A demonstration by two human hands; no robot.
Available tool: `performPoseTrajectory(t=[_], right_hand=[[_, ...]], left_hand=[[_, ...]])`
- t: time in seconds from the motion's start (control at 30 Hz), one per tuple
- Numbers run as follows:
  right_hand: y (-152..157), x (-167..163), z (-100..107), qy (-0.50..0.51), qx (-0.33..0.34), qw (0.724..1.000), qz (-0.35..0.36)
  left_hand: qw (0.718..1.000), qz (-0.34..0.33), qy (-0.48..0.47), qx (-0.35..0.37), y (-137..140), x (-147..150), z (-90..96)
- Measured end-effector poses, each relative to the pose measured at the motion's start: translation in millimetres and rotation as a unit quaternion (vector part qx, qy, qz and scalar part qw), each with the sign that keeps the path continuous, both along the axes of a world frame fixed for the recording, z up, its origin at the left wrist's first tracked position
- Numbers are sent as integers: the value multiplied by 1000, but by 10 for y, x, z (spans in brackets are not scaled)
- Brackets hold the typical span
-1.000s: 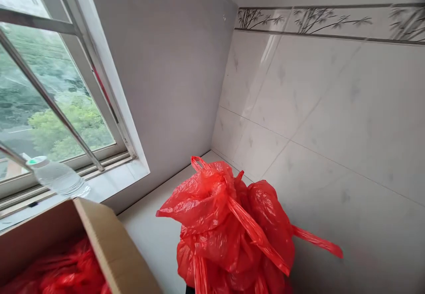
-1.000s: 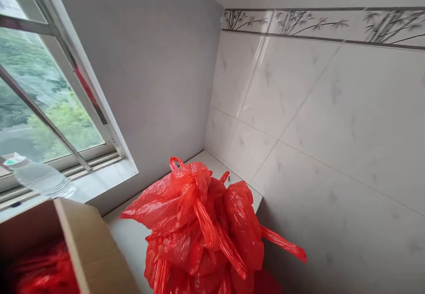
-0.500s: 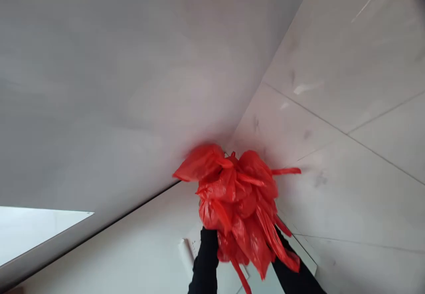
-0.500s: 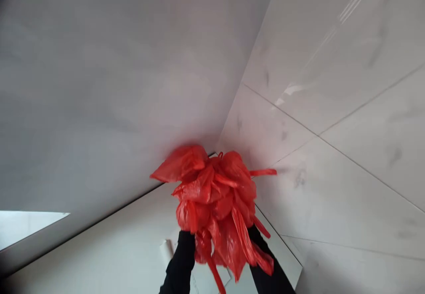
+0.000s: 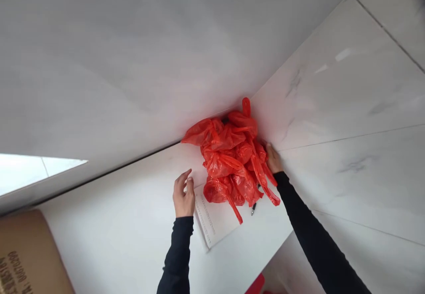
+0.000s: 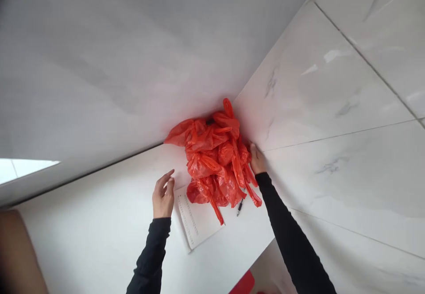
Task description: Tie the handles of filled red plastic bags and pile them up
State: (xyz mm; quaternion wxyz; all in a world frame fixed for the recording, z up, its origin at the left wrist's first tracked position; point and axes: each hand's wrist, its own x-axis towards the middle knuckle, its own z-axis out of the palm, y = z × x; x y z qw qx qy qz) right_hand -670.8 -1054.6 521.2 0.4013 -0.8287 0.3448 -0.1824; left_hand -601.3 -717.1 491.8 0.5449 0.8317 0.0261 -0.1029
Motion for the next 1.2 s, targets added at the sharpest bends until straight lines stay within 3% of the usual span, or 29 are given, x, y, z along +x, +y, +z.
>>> performPoseTrajectory(t=[0.1, 0.2, 0.3, 0.37, 0.57, 0.73, 0.87, 1.0, 1.1, 1.2], right_hand=[[263, -633, -120, 19, -40, 999, -30], [612, -1377, -425, 48, -90, 993, -61], [849, -1924, -786, 77, -141, 987, -29], [880, -2112, -966, 91, -176, 980, 0], [666, -2253, -1180, 105, -244, 963, 42], [535, -2350, -1278, 80, -246, 964, 66], [411, -2383, -1371, 21, -214, 970, 113], [334, -2403, -1380, -75, -147, 975, 148], [321, -2461, -1333, -150, -86, 973, 155], [324, -2523, -1309, -198, -37, 968, 149]], left_hand=[[996, 21, -60, 61, 199, -508, -82], [989, -26, -104, 106, 256, -907, -235], [979, -80, -128, 139, 346, -1106, -386], [971, -110, -146, 152, 455, -1166, -460], [954, -121, -198, 191, 778, -1319, -579], [927, -97, -264, 249, 792, -1432, -718], [916, -37, -256, 306, 520, -1440, -664], [900, -48, -233, 365, 18, -1511, -371], [878, -38, -226, 420, -230, -1794, -218], [865, -6, -191, 464, -197, -2270, -239]])
